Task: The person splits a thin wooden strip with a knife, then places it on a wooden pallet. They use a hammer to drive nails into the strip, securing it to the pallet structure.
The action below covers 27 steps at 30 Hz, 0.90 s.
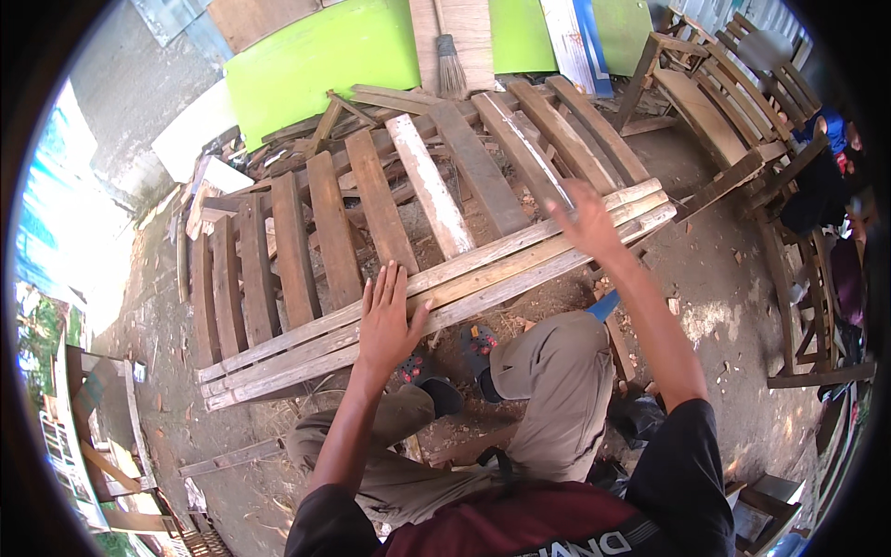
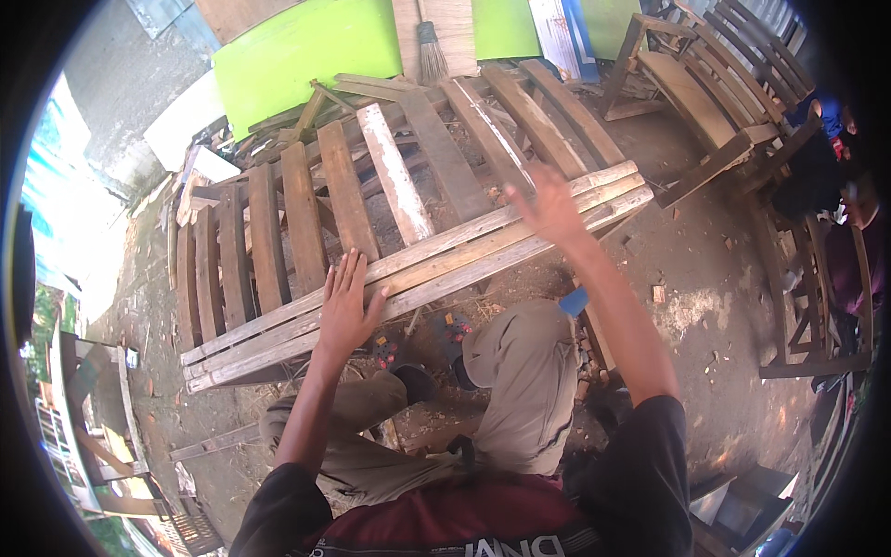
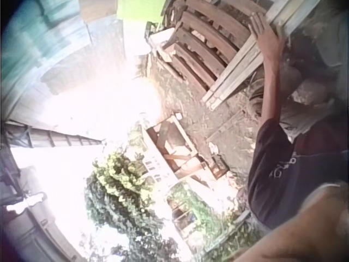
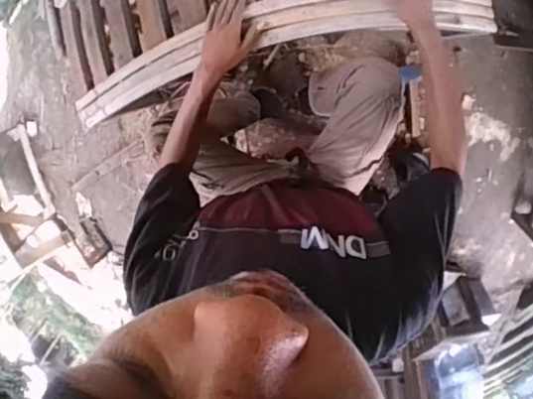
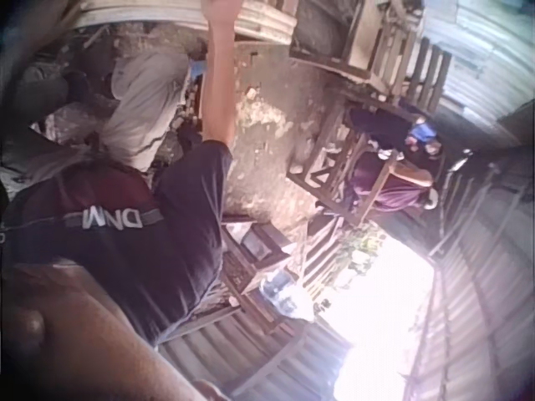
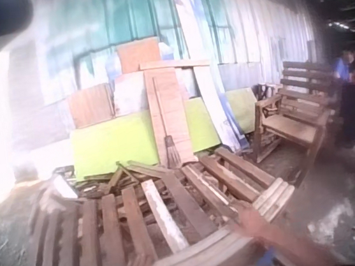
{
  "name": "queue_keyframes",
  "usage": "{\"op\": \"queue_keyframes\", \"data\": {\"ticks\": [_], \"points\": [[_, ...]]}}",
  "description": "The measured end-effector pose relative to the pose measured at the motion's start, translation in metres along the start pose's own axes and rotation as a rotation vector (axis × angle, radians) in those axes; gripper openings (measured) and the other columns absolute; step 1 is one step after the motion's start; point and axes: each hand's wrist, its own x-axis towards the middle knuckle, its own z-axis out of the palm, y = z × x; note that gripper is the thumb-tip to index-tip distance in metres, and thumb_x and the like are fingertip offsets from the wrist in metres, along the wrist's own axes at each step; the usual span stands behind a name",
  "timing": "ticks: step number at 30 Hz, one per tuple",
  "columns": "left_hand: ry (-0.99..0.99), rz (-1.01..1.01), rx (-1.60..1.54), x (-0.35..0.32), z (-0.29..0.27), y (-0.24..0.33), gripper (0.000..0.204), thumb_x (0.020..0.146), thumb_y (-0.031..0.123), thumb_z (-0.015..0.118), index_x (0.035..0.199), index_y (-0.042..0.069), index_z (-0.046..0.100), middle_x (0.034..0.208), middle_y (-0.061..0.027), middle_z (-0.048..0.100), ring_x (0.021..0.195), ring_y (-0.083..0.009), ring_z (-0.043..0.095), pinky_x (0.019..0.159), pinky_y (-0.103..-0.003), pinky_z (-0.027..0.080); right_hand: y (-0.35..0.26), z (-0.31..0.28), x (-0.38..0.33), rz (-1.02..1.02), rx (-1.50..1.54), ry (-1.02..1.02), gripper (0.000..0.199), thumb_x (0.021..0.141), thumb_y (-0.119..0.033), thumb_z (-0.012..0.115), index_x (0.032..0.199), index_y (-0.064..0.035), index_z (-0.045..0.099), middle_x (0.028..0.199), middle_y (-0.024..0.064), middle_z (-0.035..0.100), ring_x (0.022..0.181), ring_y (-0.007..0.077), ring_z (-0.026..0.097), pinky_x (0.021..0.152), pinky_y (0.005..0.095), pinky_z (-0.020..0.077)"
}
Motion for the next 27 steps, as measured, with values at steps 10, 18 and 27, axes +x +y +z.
{"op": "queue_keyframes", "data": {"ticks": [10,18,27], "points": [[-0.033,-0.006,0.017,-0.010,-0.011,0.012,0.115,0.073,0.066,0.080,0.153,-0.003,0.035,0.159,-0.0224,0.038,0.150,-0.0367,0.032,0.124,-0.051,0.023,-0.100,0.035,-0.051,-0.282,-0.223,-0.396,0.101,0.089,-0.074,0.056,0.150,0.0041,0.039,0.155,0.0218,0.041,0.151,0.0357,0.029,0.127,0.0516,0.0131],[-0.038,-0.038,-0.022,-0.012,-0.008,0.007,0.116,0.069,0.065,0.083,0.151,-0.003,0.037,0.158,-0.0223,0.039,0.150,-0.0365,0.033,0.125,-0.050,0.022,-0.111,0.031,-0.050,-0.291,-0.354,-0.459,0.114,0.081,-0.080,0.058,0.154,0.0038,0.033,0.155,0.0209,0.040,0.152,0.0332,0.027,0.128,0.0506,0.0110],[-0.034,-0.030,-0.033,-0.011,-0.004,0.007,0.116,0.067,0.064,0.085,0.149,-0.003,0.039,0.157,-0.0231,0.040,0.149,-0.0364,0.035,0.124,-0.049,0.024,-0.105,0.037,-0.050,-0.258,-0.399,-0.483,0.121,0.075,-0.086,0.058,0.152,0.0046,0.034,0.154,0.0215,0.041,0.152,0.0328,0.027,0.128,0.0506,0.0107]]}}
